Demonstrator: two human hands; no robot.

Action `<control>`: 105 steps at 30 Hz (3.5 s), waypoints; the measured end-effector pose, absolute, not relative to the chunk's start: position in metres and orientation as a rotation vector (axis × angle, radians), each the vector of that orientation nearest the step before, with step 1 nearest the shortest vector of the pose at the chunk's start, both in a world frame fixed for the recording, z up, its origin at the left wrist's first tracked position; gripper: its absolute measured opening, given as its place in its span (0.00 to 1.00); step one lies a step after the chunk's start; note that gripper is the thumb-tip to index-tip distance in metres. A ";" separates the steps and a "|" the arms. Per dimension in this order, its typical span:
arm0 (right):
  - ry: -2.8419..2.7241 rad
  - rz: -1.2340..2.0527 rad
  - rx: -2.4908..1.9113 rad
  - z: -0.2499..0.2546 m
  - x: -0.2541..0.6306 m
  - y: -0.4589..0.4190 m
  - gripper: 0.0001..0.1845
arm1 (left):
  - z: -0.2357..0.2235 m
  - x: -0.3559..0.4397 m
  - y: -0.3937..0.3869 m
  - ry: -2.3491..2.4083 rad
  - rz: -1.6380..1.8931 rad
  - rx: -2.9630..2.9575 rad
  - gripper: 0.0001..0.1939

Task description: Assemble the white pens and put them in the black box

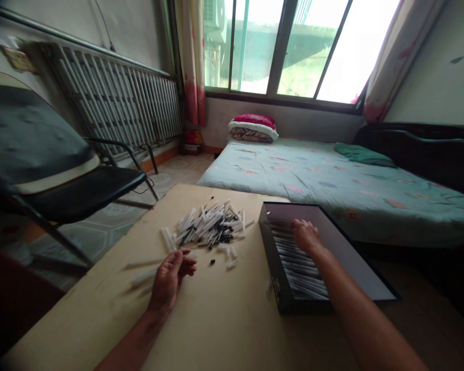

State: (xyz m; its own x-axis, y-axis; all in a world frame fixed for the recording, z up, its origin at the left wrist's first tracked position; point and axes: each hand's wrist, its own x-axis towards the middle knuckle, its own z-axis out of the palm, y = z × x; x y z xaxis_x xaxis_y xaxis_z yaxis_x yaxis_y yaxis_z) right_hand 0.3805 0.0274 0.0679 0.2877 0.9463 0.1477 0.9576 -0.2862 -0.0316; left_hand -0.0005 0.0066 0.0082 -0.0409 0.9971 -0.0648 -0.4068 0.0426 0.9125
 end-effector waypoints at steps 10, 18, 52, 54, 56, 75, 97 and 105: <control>-1.708 -0.121 -1.664 0.105 0.246 -0.028 0.12 | 0.009 -0.005 0.005 1.172 1.596 0.925 0.15; -1.821 0.229 -1.878 0.036 0.174 0.001 0.09 | 0.005 -0.009 0.007 1.228 1.659 0.933 0.12; -1.240 0.218 -1.698 -0.007 0.148 -0.040 0.06 | 0.013 0.003 0.007 1.332 1.303 1.585 0.09; -1.203 0.262 -1.673 -0.011 0.149 -0.040 0.06 | 0.020 0.006 0.012 1.355 1.131 1.811 0.08; -1.159 0.334 -1.658 -0.012 0.152 -0.038 0.06 | 0.026 0.010 0.023 1.370 1.001 2.009 0.09; -1.049 0.405 -1.610 -0.010 0.153 -0.037 0.08 | 0.020 0.037 0.099 1.669 0.759 2.273 0.05; -1.556 0.009 -1.327 -0.004 0.137 -0.058 0.05 | 0.019 -0.018 0.017 0.854 1.386 0.458 0.04; -1.633 0.022 -1.311 0.002 0.135 -0.059 0.05 | 0.014 -0.015 0.020 0.800 1.394 0.416 0.05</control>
